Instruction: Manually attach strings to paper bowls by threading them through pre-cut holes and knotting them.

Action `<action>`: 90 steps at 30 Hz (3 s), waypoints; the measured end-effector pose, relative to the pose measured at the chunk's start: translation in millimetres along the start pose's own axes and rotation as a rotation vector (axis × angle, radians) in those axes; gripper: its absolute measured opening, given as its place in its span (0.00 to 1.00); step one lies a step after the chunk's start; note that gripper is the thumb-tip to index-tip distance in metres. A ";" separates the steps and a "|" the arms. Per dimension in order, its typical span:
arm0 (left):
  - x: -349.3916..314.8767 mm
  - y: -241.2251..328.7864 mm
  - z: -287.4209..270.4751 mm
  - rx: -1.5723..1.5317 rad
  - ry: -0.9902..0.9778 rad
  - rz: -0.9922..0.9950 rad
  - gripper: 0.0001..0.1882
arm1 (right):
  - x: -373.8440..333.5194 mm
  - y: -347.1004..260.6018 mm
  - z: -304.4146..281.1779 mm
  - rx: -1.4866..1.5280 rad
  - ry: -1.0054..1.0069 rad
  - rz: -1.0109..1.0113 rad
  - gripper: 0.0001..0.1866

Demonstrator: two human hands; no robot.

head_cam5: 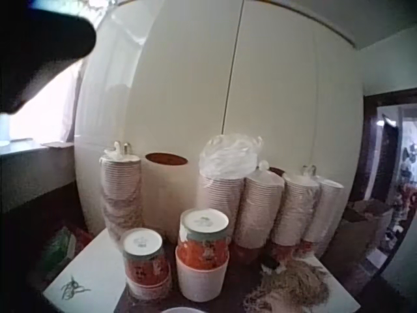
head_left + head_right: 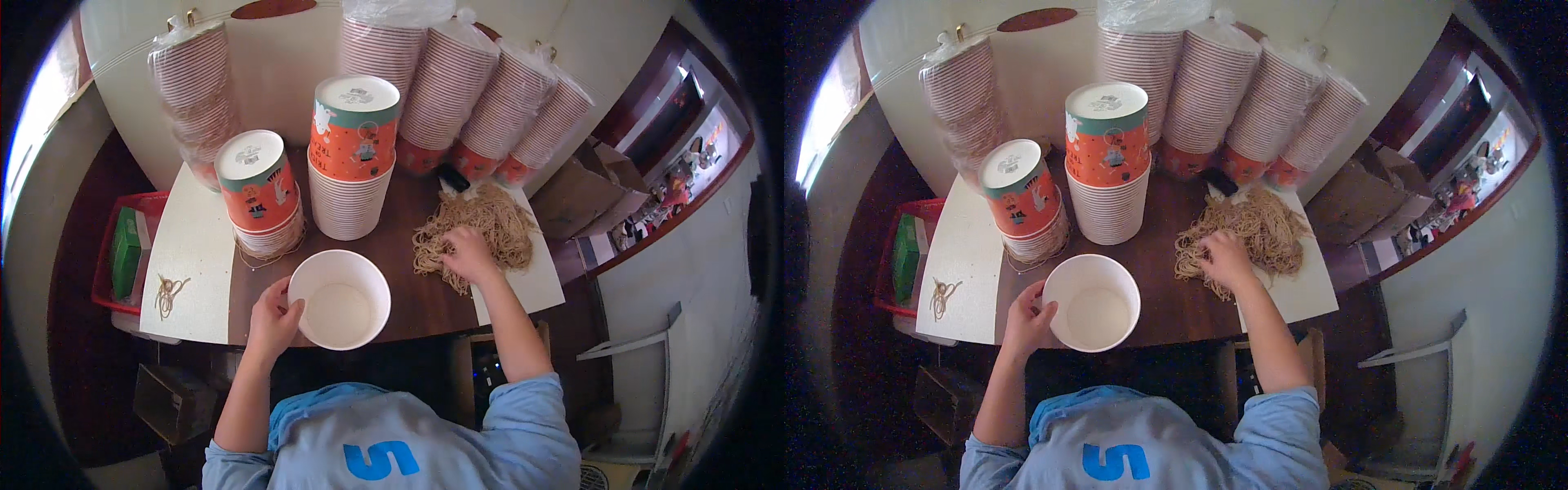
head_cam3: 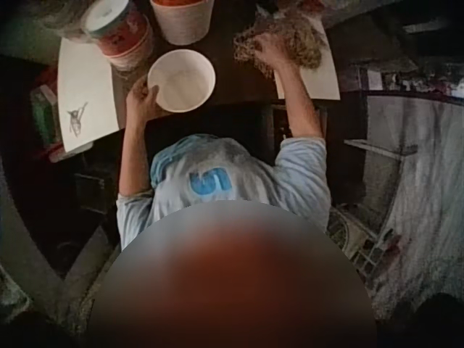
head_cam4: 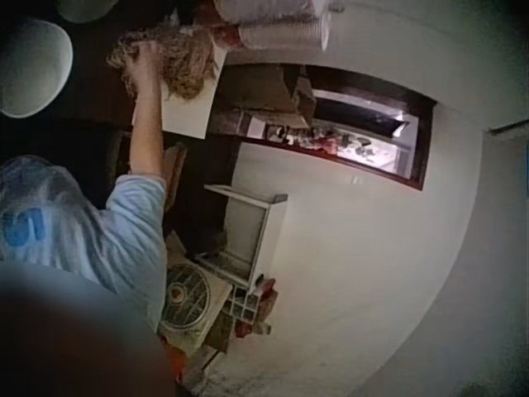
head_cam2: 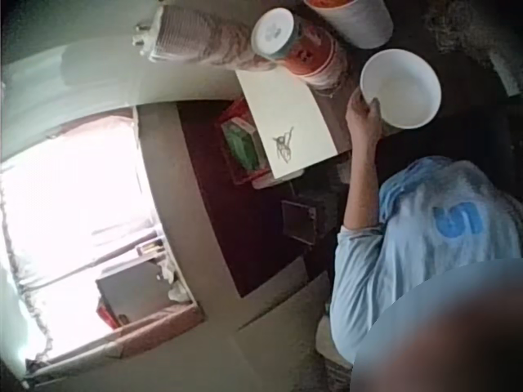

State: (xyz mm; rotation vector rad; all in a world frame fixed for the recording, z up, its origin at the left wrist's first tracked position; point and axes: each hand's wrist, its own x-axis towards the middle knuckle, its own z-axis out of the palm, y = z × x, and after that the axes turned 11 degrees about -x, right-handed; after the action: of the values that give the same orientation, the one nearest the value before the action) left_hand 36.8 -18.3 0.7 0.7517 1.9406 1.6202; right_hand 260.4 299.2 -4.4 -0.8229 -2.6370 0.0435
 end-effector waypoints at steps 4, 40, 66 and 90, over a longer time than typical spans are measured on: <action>-2.3 5.4 -1.9 0.123 0.041 0.086 0.22 | -10.0 25.4 39.6 -0.244 0.055 -0.187 0.06; -14.6 66.4 16.9 -0.507 -0.859 -0.037 0.13 | 21.9 -87.2 -166.0 1.196 -0.319 0.155 0.03; -19.1 60.5 -8.8 -0.588 -0.616 -0.477 0.16 | -29.5 -201.5 -71.7 0.730 -0.021 -0.304 0.07; -64.4 54.0 -0.5 0.450 -0.259 0.922 0.13 | -57.9 -202.0 -70.0 0.838 -0.442 -0.191 0.03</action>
State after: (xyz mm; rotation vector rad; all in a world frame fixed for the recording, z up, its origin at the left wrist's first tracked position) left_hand 88.2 -55.5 55.8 2.1559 1.8769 1.3858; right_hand 220.0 94.0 68.9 -0.2794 -2.6535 1.3003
